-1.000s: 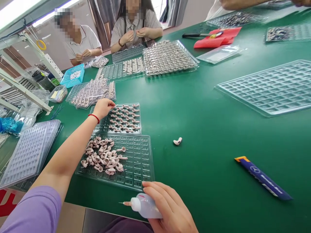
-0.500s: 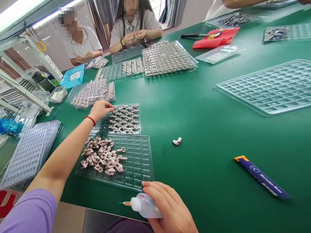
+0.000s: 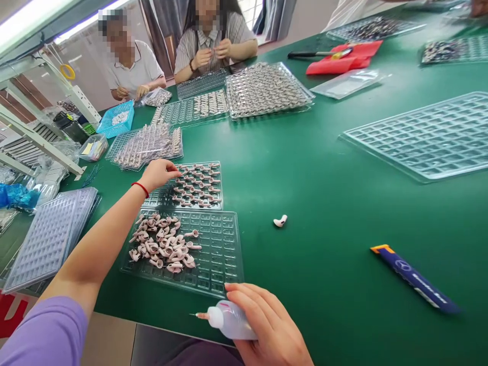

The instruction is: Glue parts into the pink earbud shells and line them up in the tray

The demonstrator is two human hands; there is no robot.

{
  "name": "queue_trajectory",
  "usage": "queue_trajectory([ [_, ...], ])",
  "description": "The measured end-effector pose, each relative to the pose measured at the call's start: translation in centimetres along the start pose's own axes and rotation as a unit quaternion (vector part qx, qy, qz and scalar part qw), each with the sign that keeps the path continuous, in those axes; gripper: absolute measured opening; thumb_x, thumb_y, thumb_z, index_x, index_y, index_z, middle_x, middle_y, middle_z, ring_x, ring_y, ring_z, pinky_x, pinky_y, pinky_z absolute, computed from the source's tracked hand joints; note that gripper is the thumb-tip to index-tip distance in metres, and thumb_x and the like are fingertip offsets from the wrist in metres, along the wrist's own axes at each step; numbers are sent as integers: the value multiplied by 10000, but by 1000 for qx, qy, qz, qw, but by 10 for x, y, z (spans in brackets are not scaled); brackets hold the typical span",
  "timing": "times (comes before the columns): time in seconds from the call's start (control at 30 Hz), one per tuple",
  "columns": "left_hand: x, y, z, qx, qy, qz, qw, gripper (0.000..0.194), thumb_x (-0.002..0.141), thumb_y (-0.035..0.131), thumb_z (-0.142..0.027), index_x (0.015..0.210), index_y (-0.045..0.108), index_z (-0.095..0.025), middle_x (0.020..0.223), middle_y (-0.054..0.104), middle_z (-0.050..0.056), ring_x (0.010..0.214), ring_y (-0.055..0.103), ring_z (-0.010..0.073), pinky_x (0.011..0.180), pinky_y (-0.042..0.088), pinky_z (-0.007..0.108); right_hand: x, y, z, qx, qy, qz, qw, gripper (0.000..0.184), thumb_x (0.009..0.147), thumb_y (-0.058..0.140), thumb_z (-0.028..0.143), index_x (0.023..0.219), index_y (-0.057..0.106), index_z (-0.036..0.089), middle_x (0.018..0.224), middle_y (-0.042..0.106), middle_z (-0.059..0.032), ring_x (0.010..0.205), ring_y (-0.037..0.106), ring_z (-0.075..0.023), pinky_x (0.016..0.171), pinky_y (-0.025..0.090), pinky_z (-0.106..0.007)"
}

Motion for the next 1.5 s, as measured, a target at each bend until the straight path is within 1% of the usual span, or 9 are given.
queue_trajectory([
  [0.13, -39, -6, -20, -6, 27, 55, 998, 155, 817, 694, -309, 763, 752, -175, 781, 738, 34, 725, 640, 178, 658, 424, 265, 0, -1, 1, -16, 1, -15, 1000, 178, 894, 552, 183, 1063, 602, 210, 951, 752, -70, 841, 722, -215, 755, 575, -337],
  [0.33, -97, -2, -31, 1, 41, 142, 989, 148, 640, 817, -288, 743, 760, -198, 730, 712, 17, 699, 633, 201, 625, 412, 267, -6, 2, -1, -32, 6, -13, 999, 216, 890, 571, 175, 1104, 588, 198, 947, 742, -72, 849, 706, -222, 783, 549, -349],
  [0.53, -108, 9, -30, -62, 20, 128, 990, 59, 717, 741, -246, 707, 729, -189, 714, 713, 17, 704, 647, 195, 667, 456, 271, -8, 1, -2, -49, 11, -27, 998, 198, 894, 575, 189, 1091, 581, 199, 932, 734, -72, 833, 697, -222, 778, 541, -355],
  [0.73, -119, 3, -26, -203, -11, 75, 976, 152, 771, 701, -288, 854, 738, -166, 864, 748, 53, 776, 676, 187, 718, 515, 276, -7, -1, -3, -37, 30, -33, 998, 170, 892, 585, 227, 1061, 593, 212, 933, 734, -67, 824, 704, -215, 756, 561, -342],
  [0.97, -149, 17, -47, -370, -27, 90, 924, 290, 814, 675, -352, 973, 732, -117, 858, 760, 90, 722, 693, 157, 701, 550, 259, 10, -6, 0, 70, 164, -91, 980, 175, 850, 669, 356, 976, 604, 253, 905, 746, -29, 763, 723, -180, 677, 584, -259],
  [1.17, -171, 50, -81, -549, -65, 188, 812, 369, 680, 829, -400, 922, 748, -134, 793, 732, 59, 697, 666, 149, 622, 495, 227, 38, 6, -2, 134, 224, -94, 961, 209, 830, 681, 413, 931, 633, 236, 905, 755, -39, 706, 712, -168, 578, 574, -229],
  [1.23, -175, 51, -83, -539, -56, 164, 825, 319, 677, 832, -385, 861, 749, -138, 794, 699, 49, 703, 654, 146, 627, 494, 232, 39, 7, -6, 133, 228, -83, 961, 197, 832, 676, 402, 911, 629, 228, 821, 747, -24, 627, 689, -152, 529, 557, -213],
  [1.37, -186, 38, -77, -454, -17, 33, 890, 175, 722, 790, -325, 811, 769, -175, 891, 634, 60, 811, 624, 172, 644, 517, 248, 35, 8, -13, 126, 226, -53, 964, 166, 821, 689, 360, 908, 631, 231, 793, 734, -7, 616, 679, -147, 538, 550, -210],
  [1.5, -213, 32, -74, -431, -22, -12, 902, 157, 796, 725, -301, 894, 787, -196, 838, 650, 60, 776, 612, 166, 622, 507, 244, 33, 4, -11, 118, 217, -46, 968, 176, 820, 691, 356, 944, 630, 246, 934, 731, -31, 791, 702, -181, 699, 574, -258],
])
Point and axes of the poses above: each hand's wrist, its own x-axis towards the middle knuckle, its own y-axis out of the palm, z = x × y, the point moved 5 cm from there along x, towards the middle knuckle
